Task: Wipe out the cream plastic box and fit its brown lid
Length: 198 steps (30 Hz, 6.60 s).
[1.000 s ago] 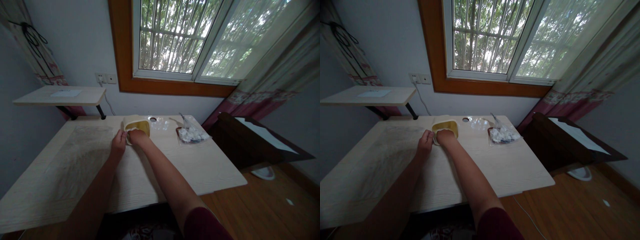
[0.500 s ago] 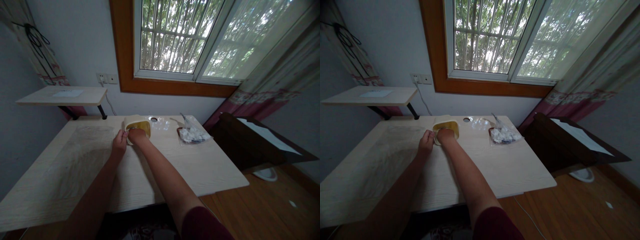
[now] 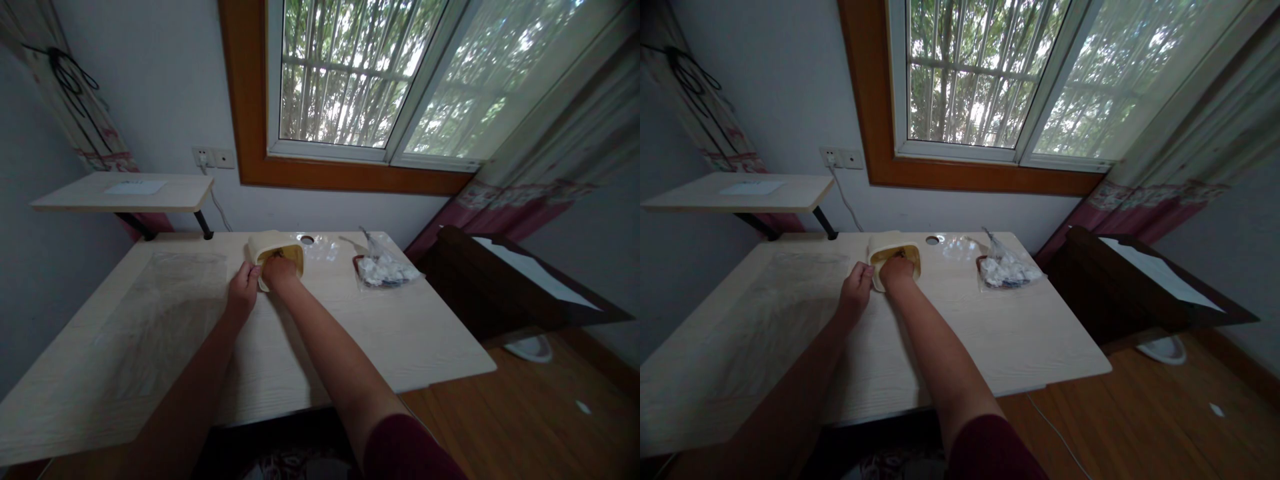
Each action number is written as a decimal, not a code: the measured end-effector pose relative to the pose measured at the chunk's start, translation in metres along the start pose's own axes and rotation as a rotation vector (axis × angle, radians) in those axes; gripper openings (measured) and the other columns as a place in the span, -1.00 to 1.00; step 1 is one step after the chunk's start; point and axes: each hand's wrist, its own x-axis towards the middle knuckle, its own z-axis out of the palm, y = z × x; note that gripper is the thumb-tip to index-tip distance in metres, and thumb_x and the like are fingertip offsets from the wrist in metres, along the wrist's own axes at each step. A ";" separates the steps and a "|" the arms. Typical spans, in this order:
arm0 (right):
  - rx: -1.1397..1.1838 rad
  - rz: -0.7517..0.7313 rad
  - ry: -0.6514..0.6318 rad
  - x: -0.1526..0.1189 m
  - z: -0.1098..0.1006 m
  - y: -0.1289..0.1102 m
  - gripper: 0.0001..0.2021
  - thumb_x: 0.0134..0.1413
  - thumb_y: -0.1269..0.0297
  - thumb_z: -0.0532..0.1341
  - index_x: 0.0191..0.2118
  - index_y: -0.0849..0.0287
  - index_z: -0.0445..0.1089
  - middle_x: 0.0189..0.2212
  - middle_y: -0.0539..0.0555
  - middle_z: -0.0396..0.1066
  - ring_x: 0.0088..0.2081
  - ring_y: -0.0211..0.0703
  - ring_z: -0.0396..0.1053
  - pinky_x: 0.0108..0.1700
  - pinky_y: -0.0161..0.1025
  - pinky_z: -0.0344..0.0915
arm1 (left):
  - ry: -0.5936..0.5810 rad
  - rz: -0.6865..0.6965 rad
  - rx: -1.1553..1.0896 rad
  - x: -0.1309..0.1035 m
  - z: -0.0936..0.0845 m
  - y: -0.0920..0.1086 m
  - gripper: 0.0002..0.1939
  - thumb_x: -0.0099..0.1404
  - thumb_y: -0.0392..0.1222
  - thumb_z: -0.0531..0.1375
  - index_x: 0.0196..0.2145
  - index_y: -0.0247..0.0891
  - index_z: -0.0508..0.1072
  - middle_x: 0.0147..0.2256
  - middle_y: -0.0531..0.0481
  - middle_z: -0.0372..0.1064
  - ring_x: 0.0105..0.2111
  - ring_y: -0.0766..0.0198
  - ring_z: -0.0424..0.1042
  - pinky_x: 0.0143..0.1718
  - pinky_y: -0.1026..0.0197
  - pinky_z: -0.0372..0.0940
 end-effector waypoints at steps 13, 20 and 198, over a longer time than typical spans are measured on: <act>-0.039 -0.207 0.021 0.001 0.004 0.010 -0.60 0.36 0.23 -0.04 0.06 0.26 0.46 -0.03 0.31 0.51 -0.02 0.10 0.50 -0.04 -0.11 0.39 | -0.012 0.008 0.017 0.001 0.001 -0.004 -0.69 0.40 0.06 -0.02 -0.41 -0.17 0.22 -0.58 0.11 0.22 -0.53 0.29 0.26 -0.44 0.28 0.10; -0.034 -0.271 0.014 0.003 0.005 0.012 -0.62 0.36 0.22 -0.03 0.10 0.14 0.43 -0.05 0.21 0.54 -0.04 0.00 0.51 -0.05 -0.19 0.37 | -0.021 0.031 0.012 -0.001 0.000 -0.003 -0.70 0.40 0.04 -0.02 -0.42 -0.18 0.22 -0.58 0.12 0.20 -0.53 0.31 0.24 -0.45 0.29 0.08; 0.043 -0.152 0.293 -0.101 0.024 0.052 -0.57 0.36 0.26 0.02 0.29 -0.04 0.20 0.00 0.08 0.53 -0.17 -0.10 0.54 -0.11 -0.23 0.33 | 0.154 -0.003 -0.111 0.005 -0.004 -0.011 -0.69 0.41 0.03 -0.01 -0.43 -0.18 0.24 -0.49 0.07 0.21 -0.46 0.29 0.24 -0.42 0.27 0.16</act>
